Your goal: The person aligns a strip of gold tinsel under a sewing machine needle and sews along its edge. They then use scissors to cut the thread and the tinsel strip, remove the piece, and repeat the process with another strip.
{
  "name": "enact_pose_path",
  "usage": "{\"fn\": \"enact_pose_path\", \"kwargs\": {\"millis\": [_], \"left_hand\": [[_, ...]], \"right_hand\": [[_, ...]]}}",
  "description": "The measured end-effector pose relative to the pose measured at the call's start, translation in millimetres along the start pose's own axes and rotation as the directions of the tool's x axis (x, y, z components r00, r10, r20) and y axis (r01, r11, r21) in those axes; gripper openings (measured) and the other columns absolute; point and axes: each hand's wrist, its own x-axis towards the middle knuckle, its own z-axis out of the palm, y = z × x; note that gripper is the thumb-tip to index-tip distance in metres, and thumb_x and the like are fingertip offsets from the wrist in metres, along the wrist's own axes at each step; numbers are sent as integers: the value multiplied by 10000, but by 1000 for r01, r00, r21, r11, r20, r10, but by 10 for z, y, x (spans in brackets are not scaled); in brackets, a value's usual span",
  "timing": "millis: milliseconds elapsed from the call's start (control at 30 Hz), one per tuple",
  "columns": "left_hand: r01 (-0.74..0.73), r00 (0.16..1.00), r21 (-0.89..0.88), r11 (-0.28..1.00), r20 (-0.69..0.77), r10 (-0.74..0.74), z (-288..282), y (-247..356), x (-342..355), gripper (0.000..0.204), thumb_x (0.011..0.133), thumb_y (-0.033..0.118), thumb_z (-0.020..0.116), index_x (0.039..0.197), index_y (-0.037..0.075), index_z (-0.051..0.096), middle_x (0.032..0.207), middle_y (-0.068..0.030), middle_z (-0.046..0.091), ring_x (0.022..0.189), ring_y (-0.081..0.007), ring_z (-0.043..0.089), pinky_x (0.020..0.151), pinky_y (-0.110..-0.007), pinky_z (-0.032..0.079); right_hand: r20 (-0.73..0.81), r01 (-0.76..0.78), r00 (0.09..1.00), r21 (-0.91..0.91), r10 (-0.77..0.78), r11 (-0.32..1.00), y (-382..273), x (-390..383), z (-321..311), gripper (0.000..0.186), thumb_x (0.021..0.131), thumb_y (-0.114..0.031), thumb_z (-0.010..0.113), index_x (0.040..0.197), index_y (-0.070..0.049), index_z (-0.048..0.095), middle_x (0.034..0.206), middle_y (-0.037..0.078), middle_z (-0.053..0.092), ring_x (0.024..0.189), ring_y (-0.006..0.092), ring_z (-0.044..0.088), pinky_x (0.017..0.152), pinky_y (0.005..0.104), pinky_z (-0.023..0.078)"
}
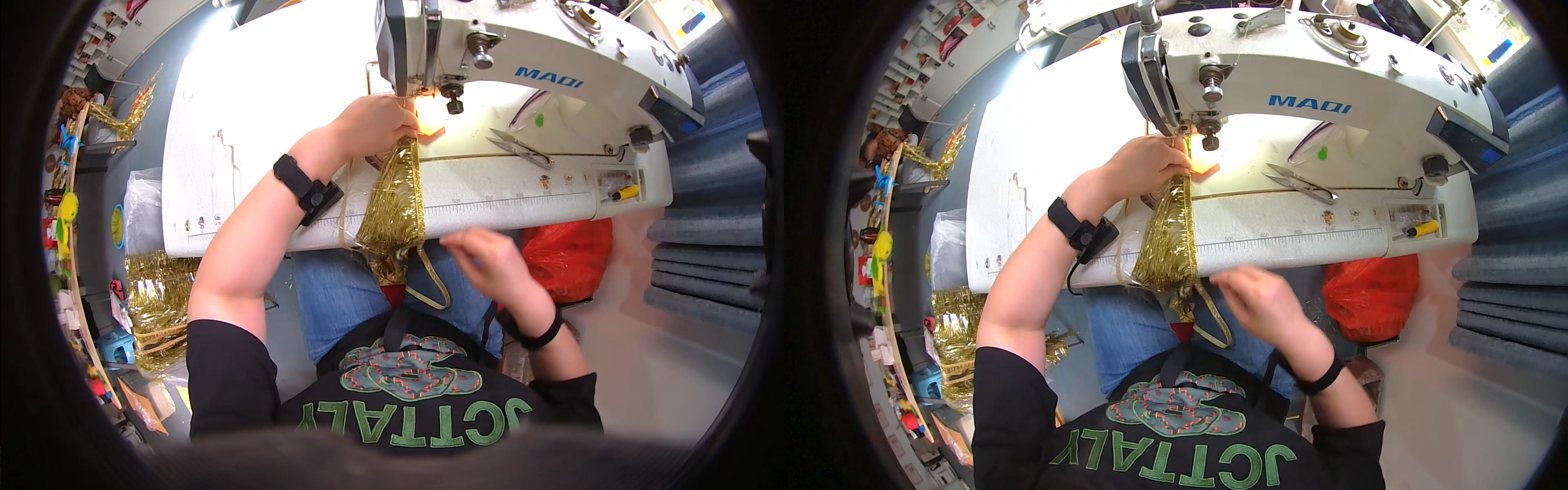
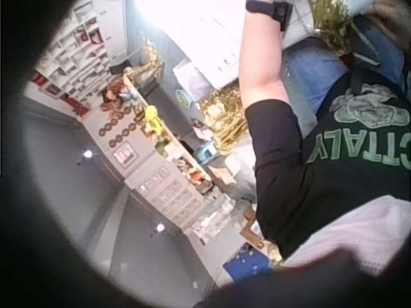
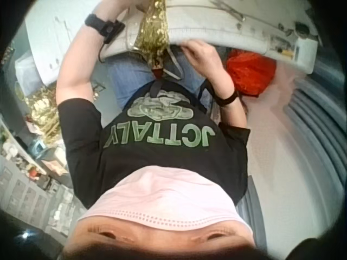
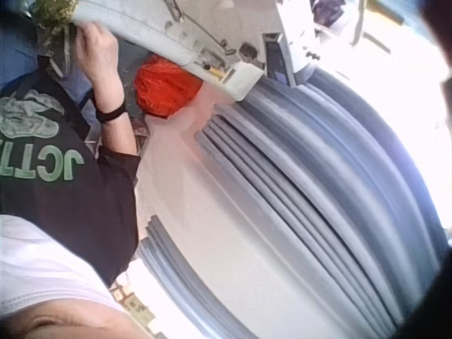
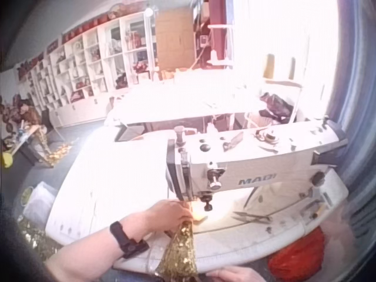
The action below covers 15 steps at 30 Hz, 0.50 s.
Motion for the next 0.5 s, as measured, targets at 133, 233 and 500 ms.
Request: {"fn": "enact_pose_path", "kwargs": {"millis": [133, 233, 500], "left_hand": [[-23, 1000, 9, 1000, -20, 24, -6, 6, -7, 199, 955, 235, 656, 1002, 126, 815, 930, -109, 764, 930, -314, 715, 843, -433, 560], [-20, 1000, 22, 1000, 9, 20, -51, 36, 12, 183, 937, 232, 665, 971, 124, 809, 887, -115, 759, 892, -320, 719, 813, -437, 566], [1, 988, 60, 998, 152, -10, -201, 75, 16, 193, 933, 224, 683, 1053, 111, 783, 989, -107, 747, 948, -301, 714, 841, -436, 554]], "right_hand": [[38, 225, 974, -270, -223, 936, 1, 691, -250, 338, 864, 8, 642, 1197, -26, 692, 1286, 112, 676, 1096, 304, 674, 899, 413, 567], [201, 284, 956, -437, -215, 854, 62, 1053, -271, 471, 829, 25, 610, 1296, -18, 654, 1421, 86, 620, 1240, 272, 611, 1015, 399, 512], [324, 277, 938, -479, -126, 833, 186, 1210, -210, 474, 880, -9, 571, 1348, -27, 646, 1470, 70, 598, 1302, 245, 582, 1081, 387, 475]]}}
